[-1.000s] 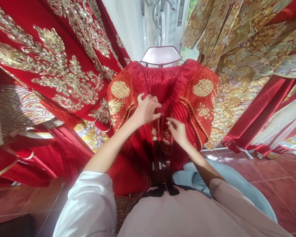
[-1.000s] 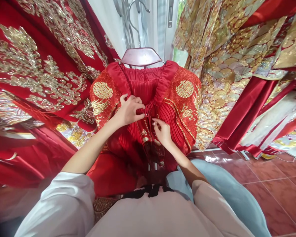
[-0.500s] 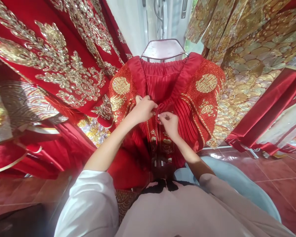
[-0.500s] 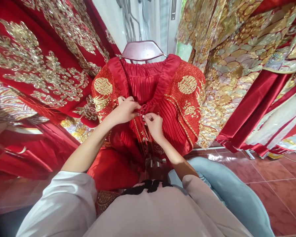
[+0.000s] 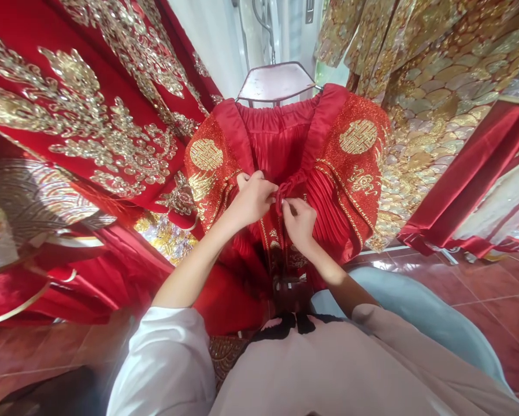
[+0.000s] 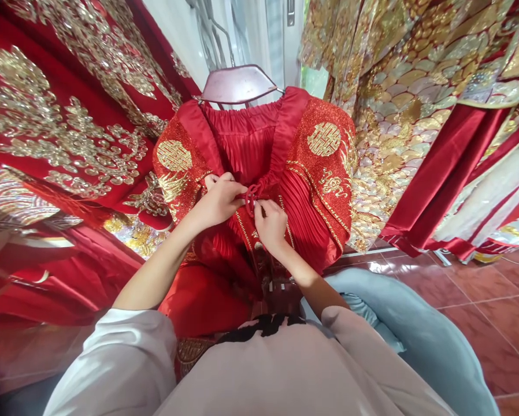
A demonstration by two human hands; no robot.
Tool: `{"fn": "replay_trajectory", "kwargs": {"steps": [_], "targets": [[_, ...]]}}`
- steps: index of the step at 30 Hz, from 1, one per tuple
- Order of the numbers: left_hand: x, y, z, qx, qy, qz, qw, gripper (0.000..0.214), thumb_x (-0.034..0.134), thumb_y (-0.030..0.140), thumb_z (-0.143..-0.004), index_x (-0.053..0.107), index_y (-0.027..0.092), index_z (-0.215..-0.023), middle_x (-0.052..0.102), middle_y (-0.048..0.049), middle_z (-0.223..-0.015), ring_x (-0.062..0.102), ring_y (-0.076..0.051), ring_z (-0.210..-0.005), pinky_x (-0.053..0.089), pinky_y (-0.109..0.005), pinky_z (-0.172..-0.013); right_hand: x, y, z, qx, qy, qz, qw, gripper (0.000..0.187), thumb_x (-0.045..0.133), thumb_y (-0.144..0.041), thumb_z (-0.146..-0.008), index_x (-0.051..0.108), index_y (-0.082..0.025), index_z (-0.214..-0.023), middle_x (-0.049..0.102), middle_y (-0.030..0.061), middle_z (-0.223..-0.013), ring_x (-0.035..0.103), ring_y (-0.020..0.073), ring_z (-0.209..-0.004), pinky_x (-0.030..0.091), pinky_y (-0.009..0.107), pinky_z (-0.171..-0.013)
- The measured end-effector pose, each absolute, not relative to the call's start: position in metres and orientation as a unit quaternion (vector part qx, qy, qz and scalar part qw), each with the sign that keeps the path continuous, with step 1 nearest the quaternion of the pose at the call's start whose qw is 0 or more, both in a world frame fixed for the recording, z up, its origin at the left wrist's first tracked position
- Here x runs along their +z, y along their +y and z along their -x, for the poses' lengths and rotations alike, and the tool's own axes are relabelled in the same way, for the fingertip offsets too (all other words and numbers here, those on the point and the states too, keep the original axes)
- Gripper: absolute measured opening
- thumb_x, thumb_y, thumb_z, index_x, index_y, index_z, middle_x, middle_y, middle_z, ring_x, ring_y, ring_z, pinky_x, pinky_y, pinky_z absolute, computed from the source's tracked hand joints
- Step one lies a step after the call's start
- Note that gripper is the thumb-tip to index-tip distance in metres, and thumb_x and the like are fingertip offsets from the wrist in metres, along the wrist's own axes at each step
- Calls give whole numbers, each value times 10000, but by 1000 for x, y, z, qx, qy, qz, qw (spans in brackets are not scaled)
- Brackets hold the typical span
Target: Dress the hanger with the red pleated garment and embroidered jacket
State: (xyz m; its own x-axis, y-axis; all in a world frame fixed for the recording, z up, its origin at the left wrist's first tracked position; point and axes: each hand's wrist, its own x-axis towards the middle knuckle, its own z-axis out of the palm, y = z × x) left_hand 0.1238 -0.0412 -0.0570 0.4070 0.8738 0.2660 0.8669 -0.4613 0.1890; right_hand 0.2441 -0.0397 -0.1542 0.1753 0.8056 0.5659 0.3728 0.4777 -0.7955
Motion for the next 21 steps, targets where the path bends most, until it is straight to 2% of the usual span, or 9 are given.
{"fn": "replay_trajectory", "kwargs": {"steps": [2,6,10,12,14,16,18,21], "targets": [[-57,-45,-124,187,520,-833,3,165,489,83,-742,592,153,-633,456,-34,-653,446,-227,-855,242,-428,-839,-157,-39,-248,200,-623,481,584,257,500,-300,-819,603,-166,-624,609,36,-652,526,138,-612,403,257,-630],[-60,-53,-118,243,524,-816,-15,172,514,149,-799,680,187,-775,532,-44,-750,458,-213,-839,241,-428,-850,-199,-40,-260,394,-594,476,515,321,558,-402,-718,497,-166,-509,491,-16,-505,420,91,-507,357,221,-536],[-64,-59,-107,233,530,-815,-15,146,549,207,-821,694,209,-831,574,-44,-759,467,-217,-849,245,-447,-885,-251,-51,-282,475,-581,503,429,341,574,-466,-641,534,-161,-494,448,-26,-414,369,81,-405,308,205,-425],[-59,-64,-104,218,512,-831,-2,171,534,199,-826,688,214,-899,594,-48,-819,478,-225,-897,259,-454,-909,-252,-52,-300,486,-589,505,402,332,589,-462,-631,566,-156,-503,479,-10,-410,408,96,-387,328,216,-413],[-47,-69,-102,233,486,-842,-5,286,509,185,-828,633,231,-1081,588,-61,-1018,470,-245,-1011,290,-447,-936,-232,-46,-317,440,-596,524,420,291,599,-428,-656,618,-150,-571,579,32,-514,514,130,-472,407,247,-491],[-33,-69,-102,290,493,-819,-38,421,492,200,-836,501,238,-1255,502,-80,-1207,439,-273,-1117,329,-439,-951,-195,-33,-328,304,-596,551,499,289,554,-413,-747,660,-147,-707,642,65,-663,580,156,-601,454,286,-610],[-23,-60,-105,357,546,-754,-79,464,483,261,-857,401,222,-1312,463,-113,-1236,434,-311,-1153,360,-457,-946,-155,-16,-327,143,-583,549,582,346,473,-433,-846,653,-140,-885,652,81,-774,596,169,-686,467,314,-684],[-27,-34,-110,415,620,-656,-114,510,518,374,-849,358,195,-1299,480,-159,-1181,444,-368,-1168,392,-494,-919,-114,15,-313,21,-608,498,618,426,527,-453,-841,546,-144,-1134,632,109,-997,604,200,-871,484,355,-777]]}}
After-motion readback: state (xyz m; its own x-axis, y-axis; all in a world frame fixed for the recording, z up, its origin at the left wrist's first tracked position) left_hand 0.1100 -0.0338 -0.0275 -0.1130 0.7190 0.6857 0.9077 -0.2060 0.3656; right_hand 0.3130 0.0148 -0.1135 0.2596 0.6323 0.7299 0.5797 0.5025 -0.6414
